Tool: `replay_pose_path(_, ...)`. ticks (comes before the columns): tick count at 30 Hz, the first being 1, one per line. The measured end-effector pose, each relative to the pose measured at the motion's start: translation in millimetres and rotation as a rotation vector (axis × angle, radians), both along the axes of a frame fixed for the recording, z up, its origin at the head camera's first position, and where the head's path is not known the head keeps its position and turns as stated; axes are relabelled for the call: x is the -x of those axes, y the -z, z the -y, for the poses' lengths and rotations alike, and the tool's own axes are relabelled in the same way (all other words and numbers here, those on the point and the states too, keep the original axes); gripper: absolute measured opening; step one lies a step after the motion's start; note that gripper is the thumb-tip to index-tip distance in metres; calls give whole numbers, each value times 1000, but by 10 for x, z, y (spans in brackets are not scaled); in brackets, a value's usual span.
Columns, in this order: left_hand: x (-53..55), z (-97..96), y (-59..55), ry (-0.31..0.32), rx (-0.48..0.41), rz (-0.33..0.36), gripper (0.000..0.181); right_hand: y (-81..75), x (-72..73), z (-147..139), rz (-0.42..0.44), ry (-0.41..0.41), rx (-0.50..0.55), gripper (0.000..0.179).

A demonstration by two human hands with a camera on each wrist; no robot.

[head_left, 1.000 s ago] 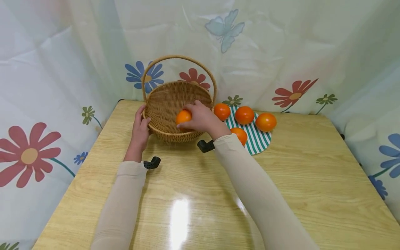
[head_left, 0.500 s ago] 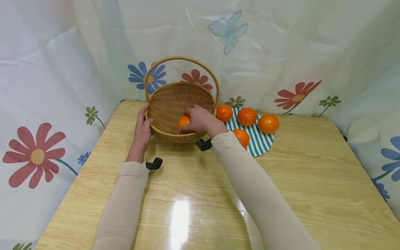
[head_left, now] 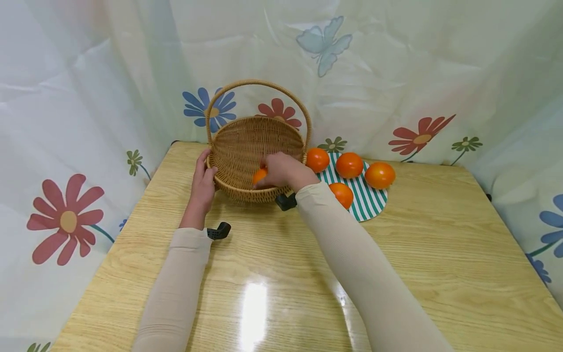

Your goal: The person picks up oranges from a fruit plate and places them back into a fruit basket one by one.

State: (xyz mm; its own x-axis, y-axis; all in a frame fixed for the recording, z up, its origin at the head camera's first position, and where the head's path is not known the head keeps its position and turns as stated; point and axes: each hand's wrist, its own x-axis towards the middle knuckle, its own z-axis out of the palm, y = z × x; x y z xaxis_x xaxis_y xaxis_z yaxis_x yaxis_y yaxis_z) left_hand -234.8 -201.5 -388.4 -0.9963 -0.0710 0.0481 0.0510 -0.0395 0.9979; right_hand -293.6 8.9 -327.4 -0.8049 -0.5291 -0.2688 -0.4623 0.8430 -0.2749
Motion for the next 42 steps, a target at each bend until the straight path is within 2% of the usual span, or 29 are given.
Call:
replay_pose_path(3, 4, -6, 8, 1, -11, -6, 58, -11, 0, -3, 7, -11, -11, 55)
replay_pose_path(9, -2, -4, -4, -2, -3, 2, 58, -37, 14, 2, 9, -4, -27, 60)
replay_pose_path(17, -4, -4, -12, -3, 3, -4, 57, -48, 22, -5, 19, -9, -62, 57)
replay_pose_path(27, 18, 3, 15, -11, 1, 7, 58, -77, -10, -43, 35, 11, -41, 62)
replay_pose_path(34, 25, 0, 27, -17, -17, 26, 58, -119, -51, -120, -11, 37, 13, 61)
replay_pose_path(42, 24, -1, 25, -23, -9, 39, 58, -190, -129, -282, -97, 14, 108, 53)
